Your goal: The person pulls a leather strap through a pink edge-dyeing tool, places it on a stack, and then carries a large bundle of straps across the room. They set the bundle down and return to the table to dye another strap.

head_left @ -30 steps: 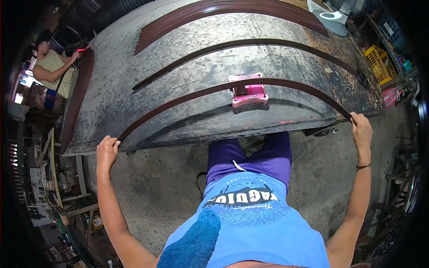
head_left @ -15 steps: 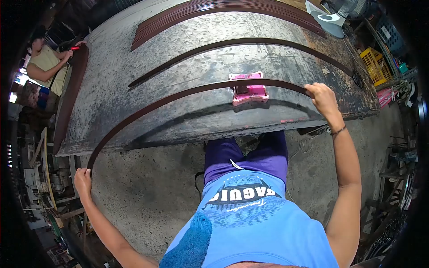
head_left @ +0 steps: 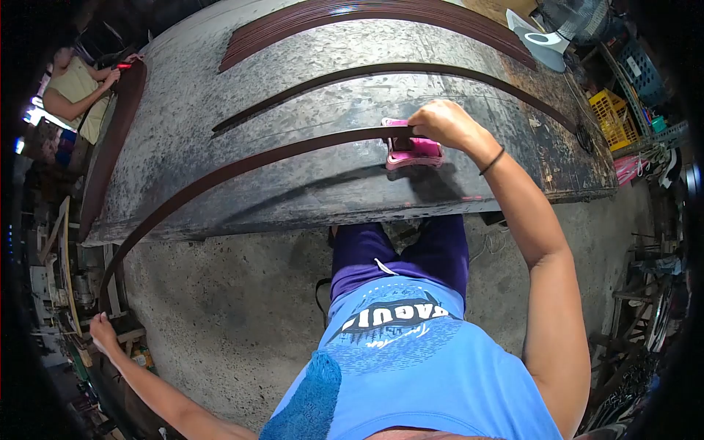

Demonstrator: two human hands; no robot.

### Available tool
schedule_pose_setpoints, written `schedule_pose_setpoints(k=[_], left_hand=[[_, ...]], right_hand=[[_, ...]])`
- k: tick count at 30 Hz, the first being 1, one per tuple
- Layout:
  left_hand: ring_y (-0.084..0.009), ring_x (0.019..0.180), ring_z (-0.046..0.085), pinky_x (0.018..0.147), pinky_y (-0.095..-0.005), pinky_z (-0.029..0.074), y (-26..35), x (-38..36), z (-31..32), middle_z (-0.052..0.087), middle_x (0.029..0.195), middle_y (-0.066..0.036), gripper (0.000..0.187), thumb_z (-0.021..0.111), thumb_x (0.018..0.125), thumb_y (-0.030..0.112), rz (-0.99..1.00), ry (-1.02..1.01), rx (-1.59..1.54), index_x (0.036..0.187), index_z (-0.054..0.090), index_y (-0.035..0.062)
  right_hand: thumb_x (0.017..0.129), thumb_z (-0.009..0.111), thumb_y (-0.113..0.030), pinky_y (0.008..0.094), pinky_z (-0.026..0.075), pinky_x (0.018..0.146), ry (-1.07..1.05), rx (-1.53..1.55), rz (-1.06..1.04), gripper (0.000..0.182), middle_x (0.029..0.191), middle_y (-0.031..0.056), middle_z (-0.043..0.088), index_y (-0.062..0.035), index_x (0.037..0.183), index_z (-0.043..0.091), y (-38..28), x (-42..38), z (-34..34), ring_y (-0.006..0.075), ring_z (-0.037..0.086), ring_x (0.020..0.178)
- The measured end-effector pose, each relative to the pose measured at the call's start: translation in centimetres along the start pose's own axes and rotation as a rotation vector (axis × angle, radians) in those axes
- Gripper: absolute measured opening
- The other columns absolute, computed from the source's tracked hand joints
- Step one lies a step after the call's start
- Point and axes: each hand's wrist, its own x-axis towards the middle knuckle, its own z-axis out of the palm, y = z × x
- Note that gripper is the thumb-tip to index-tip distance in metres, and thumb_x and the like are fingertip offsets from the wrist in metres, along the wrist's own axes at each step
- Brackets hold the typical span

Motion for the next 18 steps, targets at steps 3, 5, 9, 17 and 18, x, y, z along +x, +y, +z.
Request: schedule_pose_setpoints(k=[3,5,9,17,18], left_hand=[[-0.0384,0.098,0.060,0.080,-0.0487,0.047,-4.4,1.6,0.7,0.065,0.108,-0.017,0.033,0.054,0.093,0.034,-0.065,0.040,0.070,0.113,0.065,0.0097],[-0.0378,0.100,0.060,0.081,-0.0487,0.047,-2.5,-0.3,-3.0,0.064,0.110,-0.017,0.033,0.053,0.094,0.035,-0.169,-0.030,0.081,0.114,0.064,0.0107],[-0.0380,0.100,0.060,0.081,-0.0498,0.047,-11.1,4.5,0.8,0.064,0.110,-0.016,0.037,0.048,0.095,0.039,-0.175,0.036,0.236,0.113,0.064,0.0116],[-0.0404,0.098,0.058,0.082,-0.0490,0.046,-11.3,2.6,-2.3,0.063,0.107,-0.018,0.035,0.051,0.093,0.036,-0.251,0.206,0.145,0.104,0.065,0.0064],[-0.0404,0.098,0.058,0.082,-0.0490,0.046,-12.4,3.4,-1.7,0.063,0.107,-0.018,0.035,0.051,0.093,0.036,-0.252,0.206,0.145,0.104,0.065,0.0064]], right_hand=[[0.079,0.059,-0.015,0.0425,0.052,0.072,-0.095,0.012,-0.027,0.017,0.077,0.0148,0.067,-0.0114,0.090,0.072,-2.2,2.3,-0.8,0.0321,0.066,0.076],[0.078,0.059,-0.014,0.0430,0.053,0.069,-0.104,0.022,-0.039,0.014,0.074,0.0148,0.066,-0.0117,0.085,0.071,-3.1,3.4,-0.7,0.0334,0.065,0.071],[0.077,0.060,-0.015,0.0431,0.053,0.068,-0.108,0.039,-0.062,0.012,0.072,0.0146,0.066,-0.0104,0.083,0.069,-4.7,5.1,-0.9,0.0334,0.065,0.071],[0.078,0.063,-0.017,0.0424,0.053,0.072,-0.103,0.057,-0.072,0.017,0.076,0.0148,0.067,-0.0132,0.091,0.072,-5.7,6.5,-0.1,0.0318,0.066,0.075],[0.078,0.063,-0.017,0.0424,0.053,0.072,-0.103,0.056,-0.073,0.017,0.076,0.0148,0.067,-0.0132,0.091,0.072,-5.8,6.6,-0.1,0.0318,0.066,0.075]])
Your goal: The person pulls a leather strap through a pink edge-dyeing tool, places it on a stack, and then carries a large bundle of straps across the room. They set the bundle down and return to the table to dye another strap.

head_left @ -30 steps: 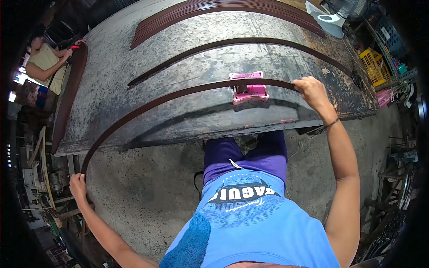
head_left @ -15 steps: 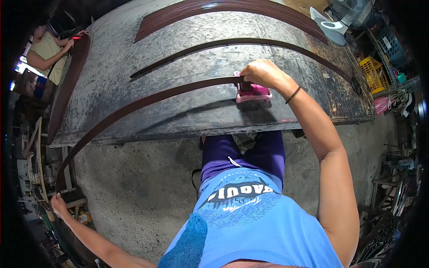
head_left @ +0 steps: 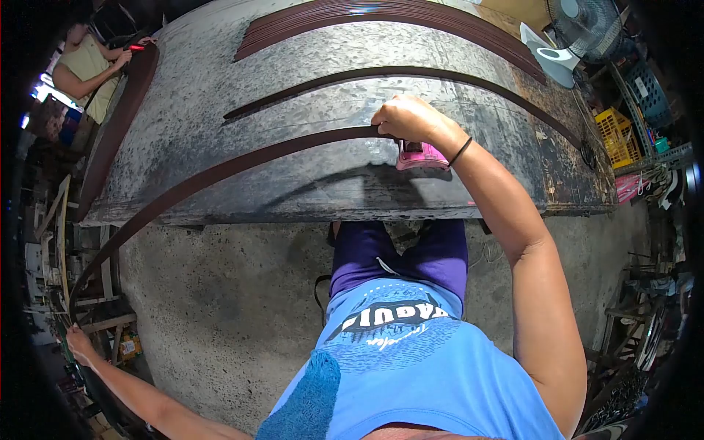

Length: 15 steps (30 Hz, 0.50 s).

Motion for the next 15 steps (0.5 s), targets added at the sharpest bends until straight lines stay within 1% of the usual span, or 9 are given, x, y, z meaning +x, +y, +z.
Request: schedule_pose_setpoints(k=[2,3,5,8,9,11,12,13,15], left_hand=[[-0.0391,0.100,0.058,0.083,-0.0486,0.046,-2.2,2.6,2.3,0.063,0.107,-0.017,0.033,0.051,0.093,0.035,-0.015,-0.041,0.030,0.105,0.065,0.0073],[-0.0391,0.100,0.058,0.083,-0.0486,0.046,-2.2,2.6,2.1,0.063,0.107,-0.017,0.033,0.051,0.093,0.035,-0.016,-0.039,0.029,0.105,0.065,0.0073],[-0.0386,0.103,0.058,0.086,-0.0501,0.046,-2.2,3.1,1.3,0.063,0.110,-0.017,0.034,0.050,0.093,0.036,-0.082,-0.123,0.031,0.109,0.064,0.0095],[-0.0383,0.106,0.058,0.088,-0.0519,0.046,2.4,-2.0,-6.9,0.063,0.112,-0.018,0.037,0.048,0.093,0.039,-0.100,-0.077,0.030,0.110,0.064,0.0100],[-0.0383,0.106,0.058,0.088,-0.0519,0.046,2.0,-1.2,-6.5,0.063,0.112,-0.018,0.037,0.048,0.093,0.039,-0.104,-0.061,0.013,0.110,0.064,0.0100],[-0.0392,0.106,0.057,0.088,-0.0537,0.045,1.1,0.0,-6.3,0.062,0.113,-0.019,0.039,0.048,0.093,0.041,-0.210,-0.088,-0.001,0.110,0.064,0.0102],[-0.0389,0.106,0.057,0.088,-0.0529,0.045,1.5,0.5,-7.0,0.063,0.112,-0.019,0.039,0.048,0.093,0.041,-0.178,-0.116,0.064,0.109,0.064,0.0104],[-0.0387,0.107,0.057,0.088,-0.0521,0.045,2.0,1.0,-7.9,0.063,0.112,-0.019,0.039,0.048,0.093,0.042,-0.145,-0.142,0.128,0.109,0.065,0.0106],[-0.0372,0.104,0.059,0.085,-0.0465,0.047,1.8,2.1,-7.0,0.064,0.111,-0.019,0.037,0.048,0.095,0.036,-0.024,-0.033,0.069,0.111,0.065,0.0079]], right_hand=[[0.077,0.064,-0.018,0.0418,0.053,0.074,-0.013,0.005,-0.010,0.020,0.079,0.0144,0.068,-0.0142,0.095,0.073,-0.2,0.1,0.0,0.0319,0.067,0.077],[0.077,0.064,-0.018,0.0418,0.053,0.074,-0.011,0.005,-0.010,0.020,0.079,0.0144,0.068,-0.0142,0.095,0.073,-0.3,0.1,-0.1,0.0319,0.067,0.077],[0.078,0.065,-0.019,0.0412,0.053,0.075,-0.011,0.021,-0.010,0.020,0.082,0.0141,0.069,-0.0137,0.096,0.073,-0.6,0.1,-0.3,0.0316,0.067,0.078],[0.077,0.063,-0.018,0.0427,0.052,0.076,0.012,0.083,0.020,0.020,0.085,0.0150,0.069,-0.0136,0.095,0.072,-1.0,0.1,-0.1,0.0323,0.066,0.084],[0.078,0.063,-0.017,0.0424,0.052,0.075,0.002,0.064,0.021,0.019,0.085,0.0152,0.069,-0.0139,0.095,0.072,-1.4,0.0,-0.5,0.0322,0.066,0.083],[0.076,0.064,-0.016,0.0421,0.052,0.074,0.036,0.011,-0.039,0.016,0.082,0.0136,0.069,-0.0119,0.089,0.072,-1.7,-0.5,-1.3,0.0322,0.066,0.081],[0.076,0.064,-0.016,0.0421,0.052,0.074,0.059,0.003,-0.038,0.016,0.082,0.0136,0.069,-0.0119,0.089,0.072,-1.4,-0.9,-2.0,0.0322,0.066,0.081],[0.075,0.064,-0.014,0.0421,0.052,0.072,0.212,0.019,-0.116,0.013,0.082,0.0125,0.068,-0.0115,0.087,0.070,-0.9,-1.9,-2.8,0.0313,0.066,0.080],[0.073,0.064,-0.010,0.0422,0.052,0.068,0.502,0.053,-0.275,0.009,0.081,0.0102,0.065,-0.0109,0.081,0.068,0.4,-4.5,-4.6,0.0297,0.065,0.079]])
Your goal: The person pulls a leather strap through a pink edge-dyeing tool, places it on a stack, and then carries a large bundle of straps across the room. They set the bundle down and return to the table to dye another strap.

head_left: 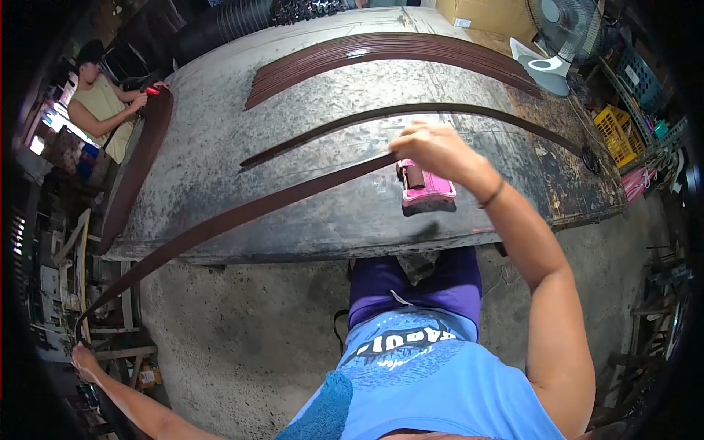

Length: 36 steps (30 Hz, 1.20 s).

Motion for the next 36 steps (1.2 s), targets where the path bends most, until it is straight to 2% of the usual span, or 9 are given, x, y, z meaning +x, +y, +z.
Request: schedule_pose_setpoints(k=[2,4,8,12,16,18,20,27,36], left_hand=[[-0.0365,0.103,0.060,0.084,-0.0437,0.047,0.8,1.9,2.2,0.064,0.110,-0.019,0.036,0.049,0.096,0.034,0.061,0.054,-0.028,0.112,0.065,0.0065],[-0.0343,0.105,0.060,0.087,-0.0393,0.047,2.5,4.5,5.6,0.064,0.112,-0.019,0.036,0.049,0.097,0.029,0.311,0.167,-0.541,0.118,0.062,0.0039],[-0.0234,0.108,0.060,0.091,-0.0325,0.044,15.6,-0.2,-2.5,0.062,0.120,-0.014,0.035,0.047,0.099,0.023,0.527,0.049,-0.896,0.123,0.058,0.0004],[-0.0194,0.111,0.057,0.090,-0.0315,0.046,27.2,-2.8,-9.8,0.058,0.129,-0.007,0.037,0.046,0.099,0.027,0.830,0.058,-1.331,0.131,0.056,0.0094],[-0.0116,0.086,0.061,0.073,-0.0232,0.049,39.2,-10.1,-19.7,0.065,0.102,-0.005,0.033,0.060,0.092,0.020,0.468,0.260,-1.686,0.120,0.059,0.0021],[-0.0111,0.070,0.059,0.061,-0.0228,0.048,45.1,-11.0,-19.6,0.061,0.086,-0.005,0.035,0.067,0.085,0.012,0.319,0.042,-2.277,0.114,0.051,0.0004],[-0.0098,0.062,0.056,0.053,-0.0204,0.047,46.3,-19.4,-24.6,0.055,0.074,-0.002,0.025,0.068,0.082,0.004,0.228,-0.155,-2.406,0.099,0.049,0.0079],[-0.0176,0.074,0.063,0.066,-0.0263,0.056,49.0,-34.5,-18.3,0.058,0.092,-0.008,0.019,0.060,0.087,0.003,0.264,-0.449,-2.468,0.102,0.049,0.0016],[-0.0303,0.103,0.062,0.095,-0.0386,0.050,47.0,-42.6,-8.3,0.060,0.109,-0.027,0.021,0.050,0.093,0.008,-0.174,-0.837,-2.313,0.094,0.052,-0.0128]], right_hand=[[0.080,0.065,-0.012,0.0371,0.052,0.066,-0.010,-0.274,0.175,0.011,0.085,0.0072,0.063,-0.0106,0.090,0.069,0.0,-1.6,-4.0,0.0257,0.061,0.073],[0.080,0.066,-0.010,0.0353,0.051,0.063,0.033,-0.453,0.259,0.010,0.083,0.0087,0.064,-0.0085,0.089,0.068,1.1,-3.9,-8.1,0.0261,0.060,0.069],[0.087,0.057,-0.010,0.0315,0.051,0.064,0.240,-0.277,0.674,0.018,0.081,0.0181,0.065,-0.0110,0.100,0.070,2.9,-8.4,-15.8,0.0163,0.065,0.068],[0.092,0.056,-0.015,0.0242,0.047,0.060,0.610,-0.212,0.773,0.021,0.075,0.0037,0.066,-0.0081,0.107,0.069,8.5,-14.5,-21.9,0.0051,0.058,0.067],[0.089,0.065,-0.020,0.0206,0.046,0.054,0.995,-0.095,0.891,0.022,0.080,-0.0012,0.065,-0.0037,0.104,0.066,12.1,-17.5,-24.6,0.0048,0.057,0.062],[0.085,0.068,-0.015,0.0228,0.047,0.051,1.258,-0.045,0.893,0.028,0.083,0.0038,0.066,-0.0023,0.108,0.058,13.4,-19.0,-24.2,0.0083,0.060,0.063],[0.082,0.070,-0.010,0.0233,0.047,0.049,1.267,0.130,0.907,0.036,0.085,0.0072,0.065,-0.0019,0.112,0.052,14.5,-22.1,-23.4,0.0125,0.062,0.064],[0.090,0.059,-0.007,0.0314,0.053,0.051,1.551,0.545,1.057,0.019,0.077,0.0114,0.057,-0.0046,0.091,0.040,11.2,-29.9,-10.8,0.0220,0.062,0.059],[0.093,0.053,-0.005,0.0467,0.054,0.087,1.639,0.982,1.224,0.026,0.104,0.0212,0.055,0.0042,0.113,0.038,10.1,-35.3,-3.4,0.0333,0.062,0.096]])
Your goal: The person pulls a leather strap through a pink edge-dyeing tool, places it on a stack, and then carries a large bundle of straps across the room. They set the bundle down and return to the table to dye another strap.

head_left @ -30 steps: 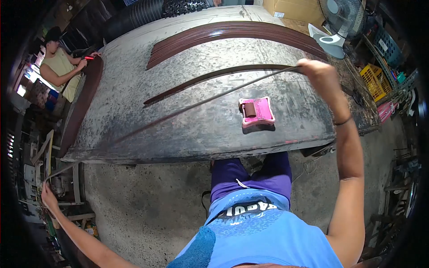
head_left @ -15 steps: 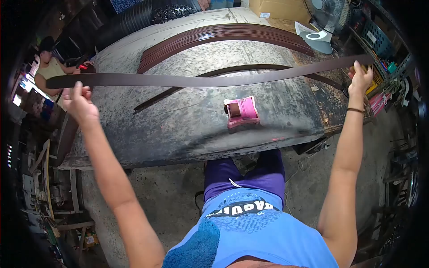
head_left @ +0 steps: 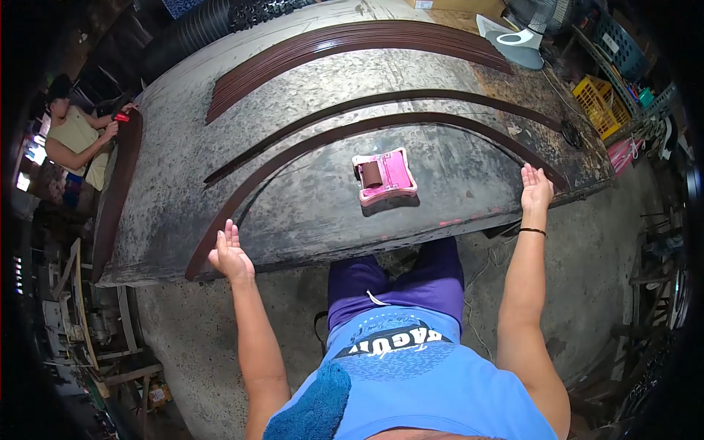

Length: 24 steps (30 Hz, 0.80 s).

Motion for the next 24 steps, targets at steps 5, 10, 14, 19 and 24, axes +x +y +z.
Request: schedule_pose_setpoints(k=[5,10,14,19,24], left_hand=[[-0.0323,0.108,0.060,0.099,-0.0413,0.047,-1.7,-0.3,-1.7,0.058,0.115,-0.026,0.023,0.048,0.093,0.005,-0.159,0.056,-0.118,0.106,0.050,-0.0142],[-0.0328,0.121,0.049,0.106,-0.0407,0.042,-1.8,-1.1,-1.9,0.051,0.125,-0.027,0.031,0.047,0.088,0.003,-0.306,0.000,-0.140,0.112,0.046,-0.0167],[-0.0270,0.111,0.057,0.097,-0.0361,0.048,-1.4,-2.6,-1.1,0.056,0.120,-0.019,0.025,0.049,0.094,0.011,-0.412,-0.032,-0.119,0.109,0.052,-0.0084],[-0.0140,0.074,0.058,0.067,-0.0253,0.049,-2.8,-5.0,1.6,0.060,0.084,-0.006,0.017,0.051,0.096,0.016,-0.111,-0.332,0.389,0.100,0.058,0.0009],[-0.0222,0.062,0.052,0.060,-0.0371,0.042,-4.7,-7.9,5.0,0.055,0.070,-0.006,0.026,0.060,0.091,0.024,0.736,-0.556,1.240,0.077,0.057,0.0027]], right_hand=[[0.091,0.055,-0.006,0.0465,0.052,0.091,0.043,0.033,0.085,0.025,0.112,0.0240,0.056,0.0043,0.112,0.046,0.5,-0.3,-0.4,0.0333,0.060,0.102],[0.089,0.060,-0.007,0.0382,0.053,0.086,-0.100,-0.117,0.049,0.043,0.114,0.0173,0.060,0.0035,0.128,0.045,-0.2,-4.9,1.2,0.0257,0.062,0.098],[0.090,0.061,-0.012,0.0276,0.049,0.084,-0.265,-0.742,-0.336,0.030,0.101,0.0099,0.068,0.0032,0.115,0.061,0.8,-6.5,0.0,0.0147,0.062,0.096],[0.087,0.065,-0.022,0.0377,0.047,0.090,-0.097,-1.190,-0.760,0.034,0.114,0.0179,0.063,0.0009,0.112,0.064,-2.8,-6.0,-2.6,0.0312,0.059,0.107],[0.086,0.065,-0.028,0.0408,0.041,0.098,-0.017,-1.273,-0.777,0.051,0.122,0.0189,0.058,0.0003,0.127,0.053,-5.2,-1.6,-6.7,0.0339,0.052,0.116]])
